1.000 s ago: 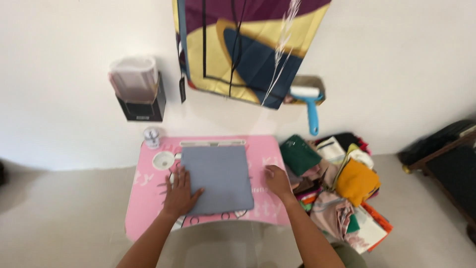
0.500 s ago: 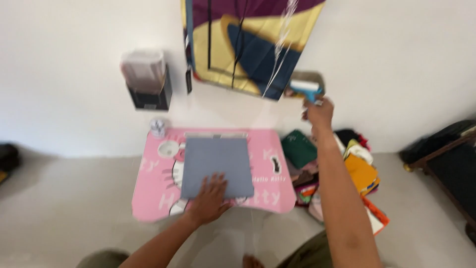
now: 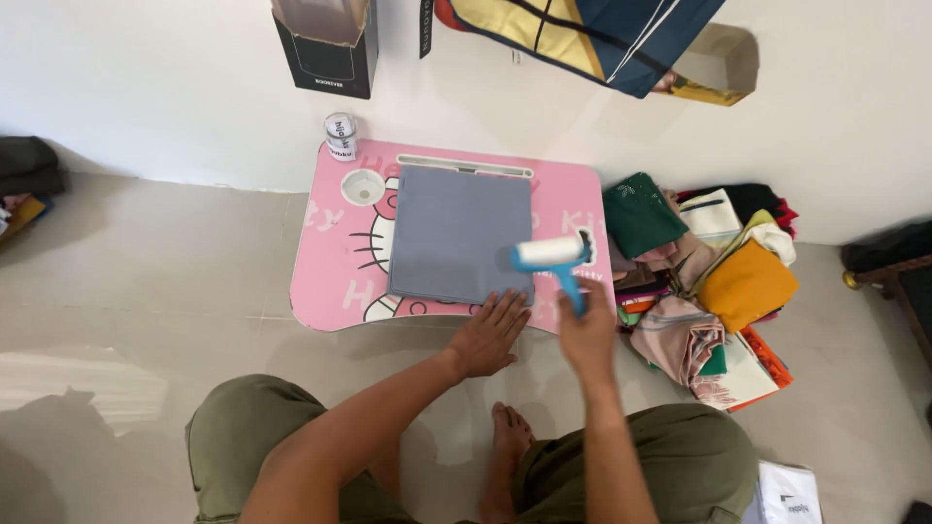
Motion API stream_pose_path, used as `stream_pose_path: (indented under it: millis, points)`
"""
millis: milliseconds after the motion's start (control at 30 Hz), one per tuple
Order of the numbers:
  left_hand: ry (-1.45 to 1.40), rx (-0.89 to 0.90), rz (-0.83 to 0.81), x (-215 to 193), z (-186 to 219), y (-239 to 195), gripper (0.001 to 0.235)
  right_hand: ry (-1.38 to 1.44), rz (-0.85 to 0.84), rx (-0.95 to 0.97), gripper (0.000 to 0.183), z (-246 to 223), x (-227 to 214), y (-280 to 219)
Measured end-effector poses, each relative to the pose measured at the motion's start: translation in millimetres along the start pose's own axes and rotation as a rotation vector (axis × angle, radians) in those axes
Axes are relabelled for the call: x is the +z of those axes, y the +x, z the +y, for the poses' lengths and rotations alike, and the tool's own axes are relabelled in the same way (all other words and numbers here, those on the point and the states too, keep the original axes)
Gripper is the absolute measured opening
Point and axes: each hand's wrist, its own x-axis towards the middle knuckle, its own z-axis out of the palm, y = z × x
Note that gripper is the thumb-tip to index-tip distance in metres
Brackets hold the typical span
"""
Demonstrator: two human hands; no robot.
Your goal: The person smooths a gray cloth on a pink Hello Kitty board using a lint roller, then folds it multiple times into a compact square. They continue to smooth the folded cloth with the roller and finally place a small white sticker on the folded bundle.
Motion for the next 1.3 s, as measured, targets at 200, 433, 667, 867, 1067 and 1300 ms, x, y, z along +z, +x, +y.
stream_pose_path:
  millis: [200,433,667,867,1067,1300]
  points:
    - [0.026,0.075,-0.088,-4.1,-7.3,-9.9,0.079,-0.302,-0.297,0.293,0.040,15.8,67.3,-11.6]
    - [0.013,0.069,-0.037,-19.9,-7.8,-17.6,0.094,-0.437,-0.292,0.196,0.040,18.7,135.9,74.3]
    - [-0.029,0.051,0.025,-30.3,-24.9,-31.3,0.101,-0.406,-0.340,0.115,0.040,71.4,159.4,176.9]
    - [0.000,0.079,0.037,-35.2,-29.6,-48.1,0.102,-0.312,-0.640,-0.212,0.034,-9.2,37.2,149.9]
    - [0.048,0.131,0.043,-27.3,-9.1,-46.9,0.105,-0.250,-0.855,-0.135,0.029,3.3,24.1,116.5]
    - [0.072,0.021,0.037,-32.3,-13.2,-33.5,0.114,-0.199,-0.918,-0.235,0.037,-23.6,92.2,104.3]
